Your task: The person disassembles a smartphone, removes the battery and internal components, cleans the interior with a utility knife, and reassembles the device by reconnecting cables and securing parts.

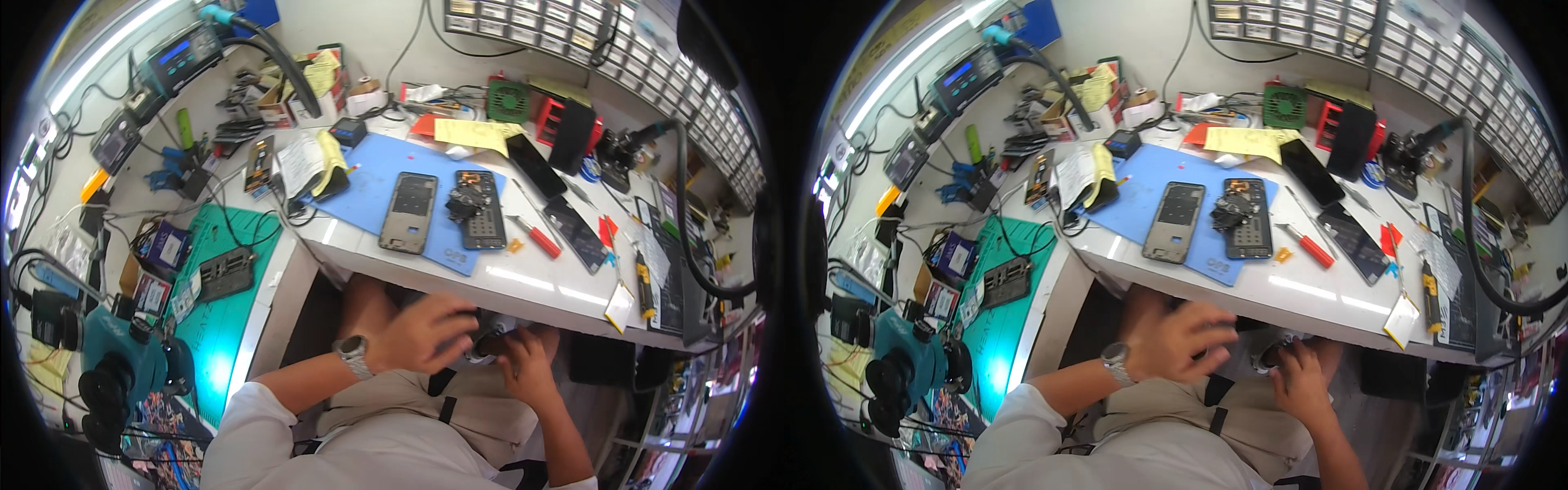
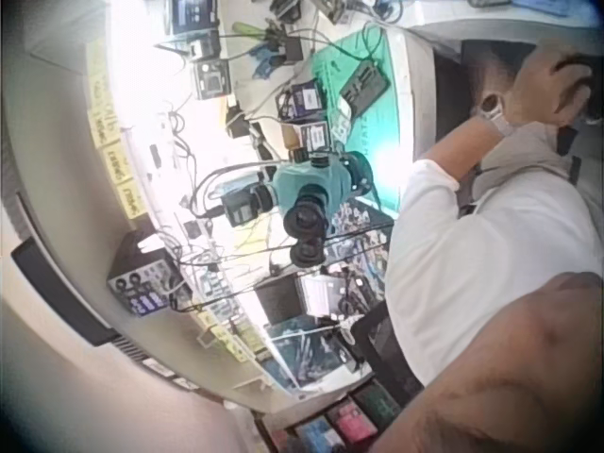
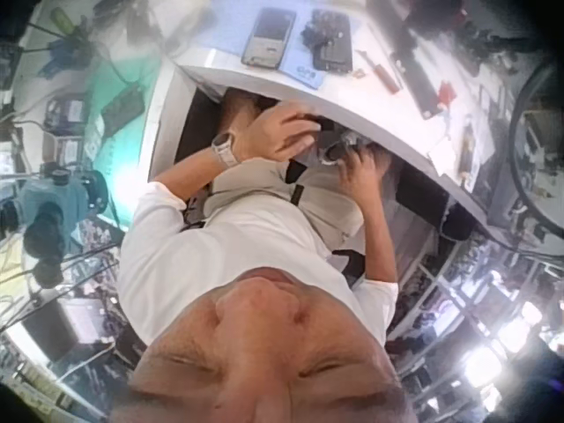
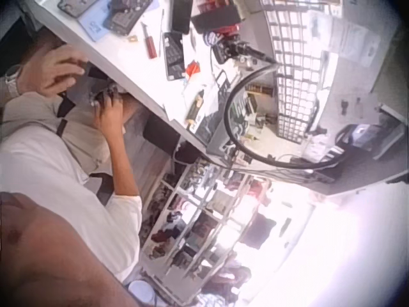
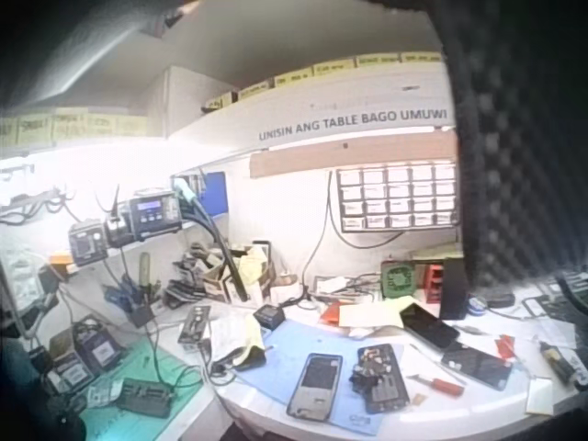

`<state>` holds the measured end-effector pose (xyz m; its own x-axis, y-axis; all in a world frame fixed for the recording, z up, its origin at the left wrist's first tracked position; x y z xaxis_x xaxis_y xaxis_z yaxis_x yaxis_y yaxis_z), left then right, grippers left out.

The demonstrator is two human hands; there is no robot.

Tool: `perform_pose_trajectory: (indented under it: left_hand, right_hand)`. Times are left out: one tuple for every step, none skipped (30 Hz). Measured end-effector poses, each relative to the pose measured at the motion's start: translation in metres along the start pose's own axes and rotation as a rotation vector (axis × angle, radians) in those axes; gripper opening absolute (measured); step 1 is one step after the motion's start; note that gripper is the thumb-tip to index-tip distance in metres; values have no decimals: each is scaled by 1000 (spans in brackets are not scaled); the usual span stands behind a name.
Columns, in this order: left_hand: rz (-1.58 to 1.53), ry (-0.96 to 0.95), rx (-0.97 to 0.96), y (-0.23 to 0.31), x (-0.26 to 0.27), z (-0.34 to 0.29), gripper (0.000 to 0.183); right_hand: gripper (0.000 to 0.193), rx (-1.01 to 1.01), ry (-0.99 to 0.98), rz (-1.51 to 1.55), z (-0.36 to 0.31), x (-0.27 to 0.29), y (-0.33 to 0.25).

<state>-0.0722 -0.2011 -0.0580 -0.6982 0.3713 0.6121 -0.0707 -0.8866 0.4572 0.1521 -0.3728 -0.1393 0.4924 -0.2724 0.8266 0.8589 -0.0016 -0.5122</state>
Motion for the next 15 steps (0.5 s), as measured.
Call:
perform_pose_trajectory:
  left_hand:
    - [-50, -105, -15, -8, -23, -21, 40]
    - [14, -202, 45, -24, -42, -36, 43]
    - [69, -296, 110, -34, -57, -49, 46]
    - [123, -392, 174, -47, -69, -63, 49]
    - [128, -517, 293, -60, -74, -71, 60]
    - [236, -559, 365, -72, -75, -83, 61]
    - [345, -605, 446, -79, -72, -100, 62]
    - [454, -652, 527, -85, -67, -118, 63]
    - [538, -749, 601, -86, -57, -119, 67]
    - [620, -844, 654, -89, -46, -117, 70]
    - [593, -683, 724, -122, -56, -152, 74]
    - [558, -515, 804, -151, -63, -189, 78]
    - [506, -535, 832, -159, -57, -195, 80]
    - [582, -571, 846, -155, -62, -188, 78]
    - [658, -614, 857, -145, -66, -179, 75]
  right_hand:
    - [38, 78, -143, -37, -8, -14, 8]
    - [41, 141, -272, -84, -17, -26, 22]
    - [44, 201, -409, -136, -29, -37, 41]
    - [44, 174, -423, -109, -36, -43, 64]
    - [44, 138, -432, -85, -44, -52, 95]
    - [45, 115, -439, -55, -43, -56, 110]
    - [49, -72, -582, -121, -19, -33, 93]
    - [50, -135, -437, -242, -10, -38, 116]
    - [52, -240, -288, -349, -10, -36, 137]
    - [57, -334, -293, -303, -23, -49, 187]
    - [63, -424, -292, -262, -36, -59, 236]
    - [68, -500, -290, -228, -43, -66, 279]
    - [68, -508, -147, -192, -45, -82, 278]
    - [67, -510, -1, -158, -49, -93, 274]
    - [67, -519, 142, -125, -54, -107, 258]
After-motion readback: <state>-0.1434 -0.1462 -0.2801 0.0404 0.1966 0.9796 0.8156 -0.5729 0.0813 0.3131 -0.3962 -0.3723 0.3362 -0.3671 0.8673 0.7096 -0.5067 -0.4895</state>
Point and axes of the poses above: each hand's wrist, its own z-axis towards the middle knuckle, its own x-axis out of the back of the hand, y = z × x, the point moved 3 cm from there along z, towards the middle knuckle, and after that the axes turned 3 degrees about z, right-handed, at the moved point
